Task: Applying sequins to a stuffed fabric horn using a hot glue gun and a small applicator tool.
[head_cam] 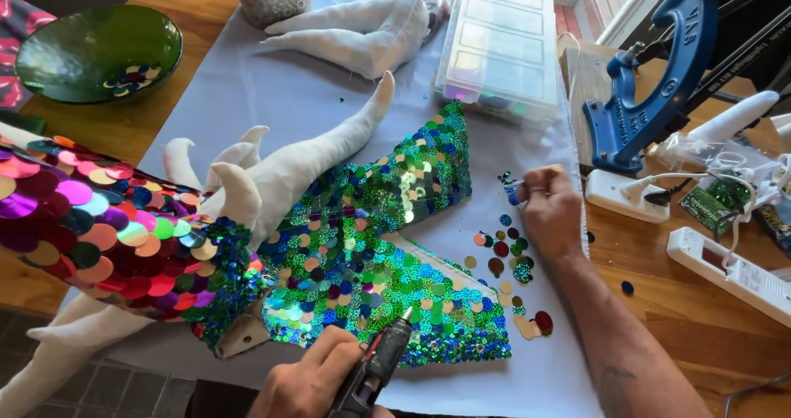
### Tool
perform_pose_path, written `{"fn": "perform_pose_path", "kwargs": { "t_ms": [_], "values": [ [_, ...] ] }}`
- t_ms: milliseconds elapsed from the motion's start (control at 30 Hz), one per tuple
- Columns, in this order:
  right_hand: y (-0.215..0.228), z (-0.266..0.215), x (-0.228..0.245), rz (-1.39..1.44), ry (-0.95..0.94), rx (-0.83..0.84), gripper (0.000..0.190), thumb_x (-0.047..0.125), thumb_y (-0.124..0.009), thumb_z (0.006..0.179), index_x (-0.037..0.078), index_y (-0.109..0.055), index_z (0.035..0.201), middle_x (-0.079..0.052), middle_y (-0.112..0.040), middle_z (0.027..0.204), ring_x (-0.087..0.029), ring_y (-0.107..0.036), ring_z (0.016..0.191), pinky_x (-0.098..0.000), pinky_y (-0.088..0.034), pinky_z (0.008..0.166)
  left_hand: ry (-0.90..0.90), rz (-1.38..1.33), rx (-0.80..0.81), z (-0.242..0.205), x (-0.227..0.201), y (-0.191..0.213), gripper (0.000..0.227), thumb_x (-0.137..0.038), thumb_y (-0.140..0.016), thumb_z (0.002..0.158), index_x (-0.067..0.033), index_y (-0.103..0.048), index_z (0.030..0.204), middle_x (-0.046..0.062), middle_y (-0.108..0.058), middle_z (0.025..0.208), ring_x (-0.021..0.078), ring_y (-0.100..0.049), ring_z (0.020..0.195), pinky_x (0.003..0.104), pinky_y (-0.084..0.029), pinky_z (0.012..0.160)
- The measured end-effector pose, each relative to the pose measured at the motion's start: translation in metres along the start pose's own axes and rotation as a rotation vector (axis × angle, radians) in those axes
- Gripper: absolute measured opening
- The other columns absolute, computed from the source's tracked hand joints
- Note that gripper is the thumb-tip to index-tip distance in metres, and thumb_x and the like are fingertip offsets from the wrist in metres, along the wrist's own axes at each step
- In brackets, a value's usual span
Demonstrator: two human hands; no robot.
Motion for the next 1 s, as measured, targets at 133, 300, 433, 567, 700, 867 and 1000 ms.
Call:
{"fn": "perform_pose_path", "kwargs": {
  "t_ms": [133, 300, 433, 567, 700, 867, 1000],
  "values": [
    [0.003, -0.002, -0.009, 0.547, -0.257, -0.040, 0.017, 0.022, -0.049, 0.114, 0.009, -0.053, 0.105, -0.008, -0.064, 0.081, -0.013, -0.052, 0.057, -0.0249, -0.043, 0.045, 0.054, 0.116, -0.106, -0.006, 0.007, 0.006, 0.039, -0.062, -0.072, 0.084, -0.0254, -0.070, 0.099, -0.007, -0.064, 0.088, 0.0197, -0.059, 0.054, 0.036, -0.048, 0.039],
    [0.004, -0.012, 0.003, 0.737, -0.324, -0.091, 0.011, 0.014, -0.048, 0.113, 0.015, -0.051, 0.102, -0.011, -0.059, 0.074, -0.010, -0.041, 0.043, -0.0211, -0.029, 0.036, 0.213, 0.163, -0.273, -0.013, 0.007, 0.024, 0.037, -0.059, -0.068, 0.078, -0.0290, -0.074, 0.098, -0.009, -0.068, 0.088, 0.0208, -0.064, 0.051, 0.035, -0.048, 0.044],
    [0.001, -0.019, 0.039, 0.787, -0.343, -0.119, 0.015, 0.014, -0.049, 0.115, 0.022, -0.054, 0.103, -0.006, -0.058, 0.077, -0.009, -0.054, 0.061, -0.0182, -0.039, 0.045, 0.159, 0.267, -0.423, -0.022, -0.006, 0.051, 0.041, -0.062, -0.054, 0.080, -0.0268, -0.068, 0.097, -0.007, -0.067, 0.083, 0.0330, -0.055, 0.043, 0.042, -0.040, 0.040],
    [0.000, -0.024, 0.095, 0.861, -0.094, -0.058, 0.021, 0.032, -0.051, 0.119, 0.014, -0.054, 0.108, -0.012, -0.057, 0.077, -0.013, -0.050, 0.049, -0.0213, -0.035, 0.036, 0.038, 0.307, -0.486, -0.030, 0.009, 0.078, 0.066, -0.080, -0.043, 0.085, -0.0182, -0.061, 0.101, -0.001, -0.053, 0.081, 0.0268, -0.060, 0.057, 0.039, -0.047, 0.048],
    [-0.004, -0.033, 0.168, 0.867, -0.049, -0.005, 0.031, 0.037, -0.054, 0.117, 0.008, -0.054, 0.106, -0.014, -0.055, 0.076, -0.016, -0.052, 0.049, -0.0210, -0.038, 0.036, 0.121, 0.207, -0.508, -0.024, -0.004, 0.101, 0.068, -0.079, -0.037, 0.087, -0.0136, -0.054, 0.091, 0.002, -0.051, 0.081, 0.0254, -0.056, 0.065, 0.039, -0.045, 0.059],
    [-0.012, -0.040, 0.240, 0.927, 0.240, 0.105, 0.020, 0.023, -0.047, 0.115, 0.006, -0.051, 0.105, -0.010, -0.058, 0.078, -0.010, -0.044, 0.042, -0.0208, -0.032, 0.037, 0.175, 0.163, -0.524, -0.011, -0.010, 0.101, 0.066, -0.076, -0.035, 0.089, -0.0127, -0.051, 0.080, 0.002, -0.051, 0.074, 0.0208, -0.052, 0.060, 0.037, -0.044, 0.053],
    [-0.028, -0.043, 0.265, 0.978, 0.340, 0.209, 0.018, 0.023, -0.045, 0.114, 0.008, -0.053, 0.108, -0.010, -0.066, 0.082, -0.008, -0.044, 0.043, -0.0203, -0.034, 0.038, 0.277, 0.205, -0.468, -0.007, 0.003, 0.085, 0.065, -0.077, -0.041, 0.086, -0.0132, -0.055, 0.093, 0.003, -0.053, 0.082, 0.0230, -0.057, 0.058, 0.038, -0.049, 0.049]
  ]
}}
Point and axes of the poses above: each hand's wrist, its own z-axis towards the middle knuckle, its own y-axis out of the back of the hand, x = y × z, the point moved 4 cm from there along z, towards the middle knuckle
